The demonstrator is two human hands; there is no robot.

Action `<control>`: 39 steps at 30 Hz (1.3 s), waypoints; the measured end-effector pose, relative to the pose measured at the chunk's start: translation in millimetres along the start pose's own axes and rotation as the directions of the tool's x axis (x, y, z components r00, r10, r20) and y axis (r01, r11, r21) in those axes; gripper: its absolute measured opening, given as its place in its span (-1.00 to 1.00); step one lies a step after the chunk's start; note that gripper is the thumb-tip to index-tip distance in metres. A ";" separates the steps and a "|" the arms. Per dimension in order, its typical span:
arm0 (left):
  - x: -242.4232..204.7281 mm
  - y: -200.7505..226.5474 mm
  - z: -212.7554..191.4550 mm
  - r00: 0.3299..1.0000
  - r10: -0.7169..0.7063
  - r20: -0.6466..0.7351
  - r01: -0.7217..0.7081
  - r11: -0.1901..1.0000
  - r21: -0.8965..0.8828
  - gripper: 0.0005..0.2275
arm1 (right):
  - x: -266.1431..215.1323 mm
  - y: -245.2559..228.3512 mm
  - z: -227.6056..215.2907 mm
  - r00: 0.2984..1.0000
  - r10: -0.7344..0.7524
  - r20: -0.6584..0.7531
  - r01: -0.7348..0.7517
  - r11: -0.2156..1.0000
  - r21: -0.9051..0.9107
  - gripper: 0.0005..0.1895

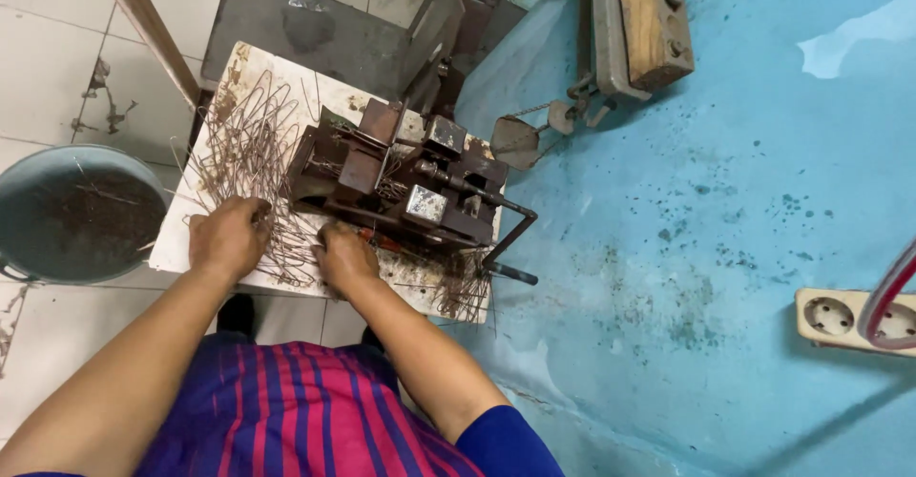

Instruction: Operating a manual winding machine to wind wire onto a metal core

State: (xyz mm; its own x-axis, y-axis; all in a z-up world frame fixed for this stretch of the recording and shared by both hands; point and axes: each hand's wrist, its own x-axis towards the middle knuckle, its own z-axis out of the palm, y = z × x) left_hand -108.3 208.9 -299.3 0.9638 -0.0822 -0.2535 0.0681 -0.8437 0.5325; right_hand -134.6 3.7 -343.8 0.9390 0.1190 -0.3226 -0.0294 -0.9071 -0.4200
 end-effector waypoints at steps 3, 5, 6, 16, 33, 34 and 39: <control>23.6 -25.0 34.2 0.998 0.014 0.065 -0.024 0.989 0.147 -0.61 | 26.1 30.2 43.6 1.000 0.022 0.005 -0.022 1.000 -0.018 -0.68; 24.2 -14.4 30.1 0.997 0.014 0.078 -0.026 0.987 0.157 -0.64 | 20.7 27.3 34.8 1.000 0.005 0.015 -0.004 1.000 -0.019 -0.69; 26.4 -8.9 26.8 0.996 0.012 0.084 -0.026 0.985 0.168 -0.67 | 20.4 25.5 29.3 1.000 -0.021 0.023 0.021 1.000 -0.020 -0.69; 41.9 -6.5 25.7 0.980 0.068 0.189 -0.121 0.951 0.284 -0.70 | -8.8 2.5 -20.7 0.996 0.031 0.089 -0.036 0.998 0.049 -0.71; 48.9 26.5 -78.3 0.865 -0.085 0.494 0.019 0.990 0.137 -0.83 | -50.5 -23.5 -84.2 0.978 0.112 0.175 -0.159 0.946 0.283 -0.45; 44.5 30.3 -91.0 0.866 -0.084 0.493 0.019 0.990 0.137 -0.83 | -50.1 -6.7 -69.5 0.979 0.111 0.173 -0.158 0.946 0.283 -0.45; 26.7 45.7 -142.8 0.917 0.161 0.365 -0.298 0.885 0.358 -0.84 | -70.6 25.0 -70.2 0.982 -0.133 -0.135 0.158 0.968 0.197 -0.59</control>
State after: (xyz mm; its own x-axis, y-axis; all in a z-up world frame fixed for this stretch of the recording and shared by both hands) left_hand -42.6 243.9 -166.3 0.8007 -0.4046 -0.4419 -0.3189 -0.9122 0.2572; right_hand -177.6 -55.8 -272.0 0.9723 0.1826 -0.1462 0.0524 -0.7791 -0.6247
